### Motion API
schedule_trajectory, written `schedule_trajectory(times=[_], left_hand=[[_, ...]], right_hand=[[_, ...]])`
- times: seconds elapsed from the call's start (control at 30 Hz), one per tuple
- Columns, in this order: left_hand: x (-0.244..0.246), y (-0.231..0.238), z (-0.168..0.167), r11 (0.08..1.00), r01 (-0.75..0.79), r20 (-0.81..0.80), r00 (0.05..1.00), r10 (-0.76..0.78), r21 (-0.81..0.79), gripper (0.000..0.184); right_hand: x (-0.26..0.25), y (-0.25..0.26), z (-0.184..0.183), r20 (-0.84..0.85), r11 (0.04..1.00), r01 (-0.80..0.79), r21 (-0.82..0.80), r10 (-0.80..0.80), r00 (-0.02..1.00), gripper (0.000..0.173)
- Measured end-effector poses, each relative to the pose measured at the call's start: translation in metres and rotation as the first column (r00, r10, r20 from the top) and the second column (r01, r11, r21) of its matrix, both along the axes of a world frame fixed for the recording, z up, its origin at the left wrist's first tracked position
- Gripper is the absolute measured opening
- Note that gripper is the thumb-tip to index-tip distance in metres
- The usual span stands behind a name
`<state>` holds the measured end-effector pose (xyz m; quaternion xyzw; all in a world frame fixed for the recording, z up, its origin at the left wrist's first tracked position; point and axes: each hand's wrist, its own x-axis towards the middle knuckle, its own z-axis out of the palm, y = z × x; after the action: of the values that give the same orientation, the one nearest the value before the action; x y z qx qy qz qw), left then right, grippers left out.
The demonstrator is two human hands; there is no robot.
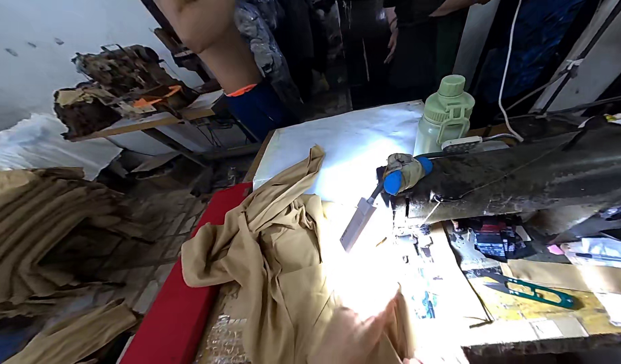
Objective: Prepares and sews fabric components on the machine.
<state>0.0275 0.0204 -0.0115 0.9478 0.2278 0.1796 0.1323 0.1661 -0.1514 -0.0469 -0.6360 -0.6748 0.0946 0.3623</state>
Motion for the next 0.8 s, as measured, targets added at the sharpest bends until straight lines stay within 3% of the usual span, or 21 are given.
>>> schedule_trajectory(times=[0.07,0.13,0.23,0.33,0.4,0.47,0.53,0.6,0.7,0.73,0.8], left_hand=[[0.011,-0.012,-0.015,0.979,0.163,0.03,0.987,-0.161,-0.121,0.026],[0.015,-0.02,-0.027,0.966,0.244,0.063,0.969,-0.239,-0.081,0.027],[0.009,-0.024,-0.037,0.972,0.233,0.092,0.968,-0.232,-0.001,0.027],[0.006,-0.024,-0.05,0.982,0.189,0.151,0.97,-0.189,0.011,0.023],[0.004,-0.026,-0.045,0.984,0.113,0.18,0.98,-0.087,-0.137,0.024],[0.004,-0.02,-0.043,0.925,0.097,0.305,0.952,0.021,-0.368,0.022],[0.005,-0.012,-0.046,0.846,0.182,0.415,0.908,0.051,-0.502,0.019],[0.004,-0.012,-0.041,0.814,0.19,0.354,0.935,0.021,-0.55,0.02],[0.004,-0.02,-0.027,0.887,0.118,0.185,0.982,-0.037,-0.446,0.023],[0.003,-0.019,-0.028,0.903,0.156,0.185,0.979,-0.087,-0.401,0.023],[0.002,-0.02,-0.037,0.936,0.187,0.207,0.97,-0.128,-0.299,0.021]], right_hand=[[0.008,0.0,0.0,-0.101,0.998,0.061,-0.028,-0.063,0.993,0.021],[0.019,0.003,0.006,-0.062,0.983,0.185,-0.016,-0.185,0.981,0.022],[0.035,0.015,0.006,0.031,0.956,0.292,0.0,-0.292,0.956,0.019],[0.038,0.028,0.006,0.102,0.964,0.264,0.024,-0.266,0.959,0.025],[0.035,0.031,0.003,0.14,0.97,0.243,0.025,-0.244,0.96,0.03],[0.028,0.032,-0.003,0.153,0.97,0.242,0.023,-0.242,0.958,0.034],[0.01,0.03,-0.005,0.091,0.972,0.233,0.017,-0.234,0.968,0.027],[-0.009,0.023,-0.008,0.064,0.995,0.104,0.009,-0.104,0.992,0.018],[-0.017,0.013,-0.007,0.06,0.991,-0.13,0.018,0.129,0.99,0.017],[-0.012,0.011,-0.004,0.037,0.991,-0.132,0.031,0.131,0.991,0.018],[0.007,0.003,0.006,-0.001,0.999,0.018,0.031,-0.018,1.0,0.017]])
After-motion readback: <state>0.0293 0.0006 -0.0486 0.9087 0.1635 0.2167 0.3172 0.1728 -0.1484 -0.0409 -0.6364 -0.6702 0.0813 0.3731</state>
